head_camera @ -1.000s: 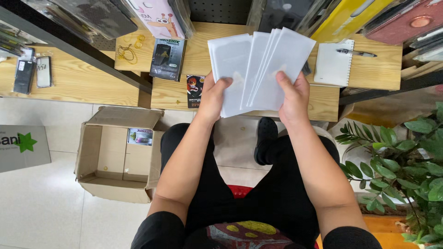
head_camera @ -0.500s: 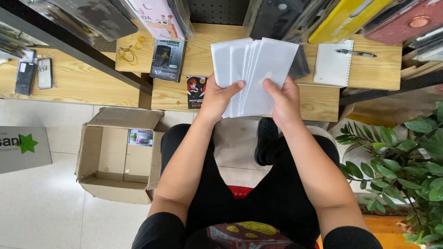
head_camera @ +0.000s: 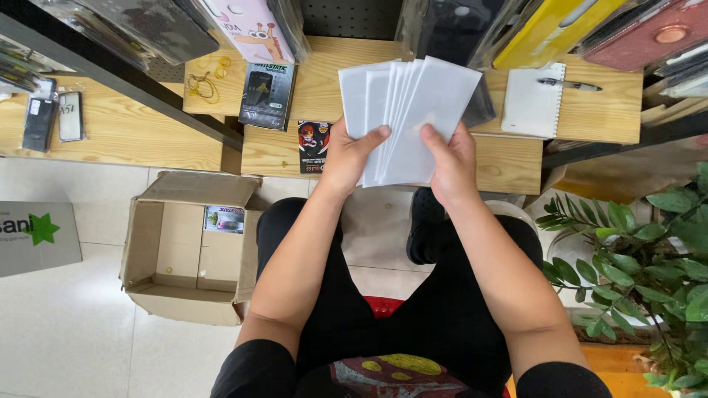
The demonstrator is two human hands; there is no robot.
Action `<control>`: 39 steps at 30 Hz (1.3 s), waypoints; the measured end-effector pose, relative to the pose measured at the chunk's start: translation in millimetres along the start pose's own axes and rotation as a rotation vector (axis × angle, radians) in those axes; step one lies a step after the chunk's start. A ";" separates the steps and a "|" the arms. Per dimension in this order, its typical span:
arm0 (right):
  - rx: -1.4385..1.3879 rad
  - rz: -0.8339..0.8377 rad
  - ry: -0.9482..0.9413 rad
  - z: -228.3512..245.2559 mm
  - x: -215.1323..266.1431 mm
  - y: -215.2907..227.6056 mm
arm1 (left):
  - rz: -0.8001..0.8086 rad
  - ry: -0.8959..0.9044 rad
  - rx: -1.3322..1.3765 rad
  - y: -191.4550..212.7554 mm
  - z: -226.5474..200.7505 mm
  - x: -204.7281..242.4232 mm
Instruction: The person wipes a phone screen protector box with a cloth, handles several screen protectors, and writes in a notebook with a pen while sitting in a shop.
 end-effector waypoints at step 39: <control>0.590 -0.015 0.343 -93.1 -108.5 19.4 | 0.046 -0.142 -0.362 -1.0 114.8 -35.8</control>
Point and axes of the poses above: each hand's wrist, its own x-axis away from the middle knuckle, its own y-axis out of the back of the hand, z = x × y, the point moved 3 cm from there along -x, towards the middle knuckle, and after that the axes turned 14 degrees about -y, right-handed, at the moved point
